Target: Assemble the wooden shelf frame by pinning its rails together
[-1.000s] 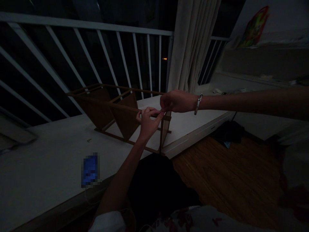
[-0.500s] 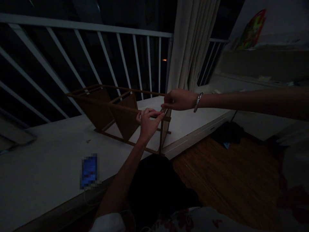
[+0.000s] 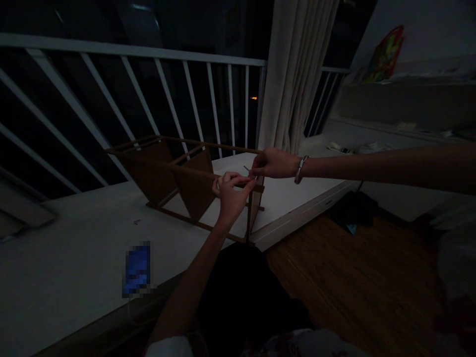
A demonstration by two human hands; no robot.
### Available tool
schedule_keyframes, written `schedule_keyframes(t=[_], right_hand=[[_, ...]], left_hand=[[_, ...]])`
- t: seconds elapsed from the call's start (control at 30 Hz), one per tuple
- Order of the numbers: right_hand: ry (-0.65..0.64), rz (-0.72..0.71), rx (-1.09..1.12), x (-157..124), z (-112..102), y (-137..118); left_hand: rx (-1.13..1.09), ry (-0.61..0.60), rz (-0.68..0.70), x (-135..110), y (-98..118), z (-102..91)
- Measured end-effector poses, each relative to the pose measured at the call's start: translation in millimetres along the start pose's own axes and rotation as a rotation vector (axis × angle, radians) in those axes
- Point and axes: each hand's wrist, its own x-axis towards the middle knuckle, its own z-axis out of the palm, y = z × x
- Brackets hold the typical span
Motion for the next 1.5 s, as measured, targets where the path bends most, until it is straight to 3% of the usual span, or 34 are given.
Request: schedule_keyframes(t=[0.4, 0.63, 0.9, 1.07, 1.23, 1.5], right_hand=[[0.027, -0.153, -0.004, -4, 0, -3], [-0.079, -0.187, 0.111, -1, 2, -4], [-0.130, -0.083, 0.278, 6, 10, 2], [-0.105, -0.009, 0.220, 4, 7, 0], [-0.147, -0.005, 0.153, 0, -1, -6], [-0.113, 0.021, 0.072, -4, -4, -16]], left_hand=[[0.041, -0.040, 0.035, -3, -2, 0.5], [0.001, -0.005, -0.043, 0, -1, -0.6], [-0.007, 0.018, -0.063, -3, 0, 2.1], [0.005, 0.018, -0.072, -4, 1, 3.2], [-0.006, -0.008, -0.084, -4, 3, 1.3], [-0.022, -0.043, -0.089, -7, 3, -2.4]])
